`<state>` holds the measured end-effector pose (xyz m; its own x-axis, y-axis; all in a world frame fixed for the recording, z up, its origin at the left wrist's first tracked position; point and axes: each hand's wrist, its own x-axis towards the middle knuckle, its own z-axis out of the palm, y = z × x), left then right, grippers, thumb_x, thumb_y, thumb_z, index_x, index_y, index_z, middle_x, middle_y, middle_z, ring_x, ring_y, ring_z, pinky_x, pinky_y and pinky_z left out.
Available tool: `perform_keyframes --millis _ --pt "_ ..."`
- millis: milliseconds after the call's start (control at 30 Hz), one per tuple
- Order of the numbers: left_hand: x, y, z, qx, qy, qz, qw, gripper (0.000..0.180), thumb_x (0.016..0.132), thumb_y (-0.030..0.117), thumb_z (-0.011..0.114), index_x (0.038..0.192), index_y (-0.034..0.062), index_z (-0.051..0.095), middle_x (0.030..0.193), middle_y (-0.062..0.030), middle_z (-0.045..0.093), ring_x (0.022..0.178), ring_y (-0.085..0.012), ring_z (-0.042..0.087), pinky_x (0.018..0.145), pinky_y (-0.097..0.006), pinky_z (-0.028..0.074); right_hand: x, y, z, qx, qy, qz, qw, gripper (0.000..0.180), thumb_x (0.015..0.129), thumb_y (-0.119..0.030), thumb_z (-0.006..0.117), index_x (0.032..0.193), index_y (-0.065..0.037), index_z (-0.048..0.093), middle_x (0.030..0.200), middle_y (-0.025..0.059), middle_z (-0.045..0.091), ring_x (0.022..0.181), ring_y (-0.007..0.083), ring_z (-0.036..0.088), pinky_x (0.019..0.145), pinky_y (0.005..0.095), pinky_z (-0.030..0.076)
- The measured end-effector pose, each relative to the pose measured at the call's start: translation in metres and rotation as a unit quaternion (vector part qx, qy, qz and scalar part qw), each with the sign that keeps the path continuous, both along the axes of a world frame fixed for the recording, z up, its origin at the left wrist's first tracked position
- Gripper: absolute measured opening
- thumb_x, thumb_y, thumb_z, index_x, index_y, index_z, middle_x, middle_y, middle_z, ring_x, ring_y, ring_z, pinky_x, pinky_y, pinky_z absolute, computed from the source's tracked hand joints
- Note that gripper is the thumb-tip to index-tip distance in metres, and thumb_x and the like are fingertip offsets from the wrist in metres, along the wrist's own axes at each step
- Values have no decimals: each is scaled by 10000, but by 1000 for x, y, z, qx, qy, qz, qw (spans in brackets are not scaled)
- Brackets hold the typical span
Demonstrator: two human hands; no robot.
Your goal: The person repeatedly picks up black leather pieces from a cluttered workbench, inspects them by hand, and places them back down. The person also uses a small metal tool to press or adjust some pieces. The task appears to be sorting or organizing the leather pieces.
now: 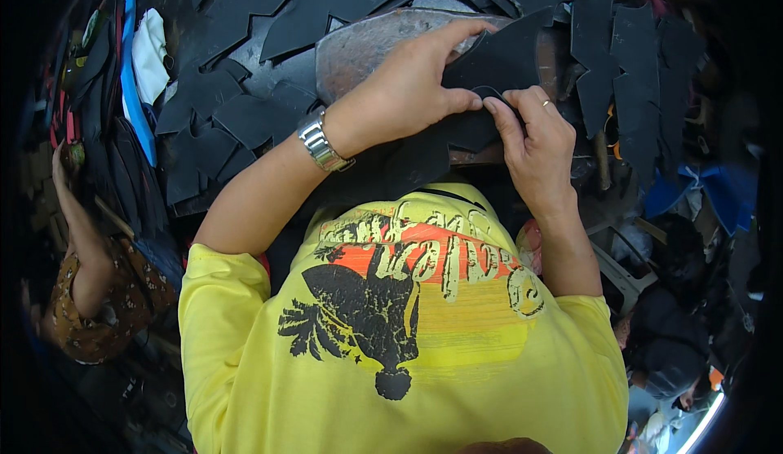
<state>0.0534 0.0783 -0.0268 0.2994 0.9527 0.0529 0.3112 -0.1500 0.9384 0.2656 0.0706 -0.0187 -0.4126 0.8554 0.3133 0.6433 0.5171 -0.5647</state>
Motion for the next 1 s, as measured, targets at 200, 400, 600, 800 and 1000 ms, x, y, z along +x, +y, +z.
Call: perform_keyframes --millis 200,400,600,800,1000 --pt "2 -3 6 18 -107 -12 994 651 900 40 777 1489 19 499 1293 -90 672 1121 -114 616 995 -288 519 -3 -6 13 -72 105 -20 992 110 920 -89 766 970 -11 708 833 100 668 669 223 656 608 331 498" --pt "-10 -6 21 -196 -142 -16 970 273 960 133 754 1182 -20 710 1032 -29 751 876 -63 675 777 -240 574 -9 -21 22 -344 373 -91 857 158 917 -92 793 1018 14 736 830 -2 696 709 38 616 627 190 478" --pt "-17 -13 24 -220 -207 25 953 229 954 153 765 1112 -11 735 987 -41 756 831 -75 697 739 -240 579 -13 -26 19 -370 420 -96 823 117 925 -106 801 934 -24 718 799 -10 672 658 36 625 600 183 480" --pt "-25 -19 23 -240 -259 23 935 227 954 150 764 1119 -3 734 1004 -56 759 839 -89 708 755 -246 587 -23 -33 14 -334 439 -80 830 177 953 -142 784 852 -41 679 766 -11 652 634 42 614 579 189 467" --pt "-30 -24 21 -250 -288 12 924 238 949 146 770 1136 5 731 1021 -64 765 852 -106 722 774 -253 595 -23 -33 13 -352 429 -58 830 210 995 -188 737 863 -36 677 769 -9 651 623 52 602 575 198 465"
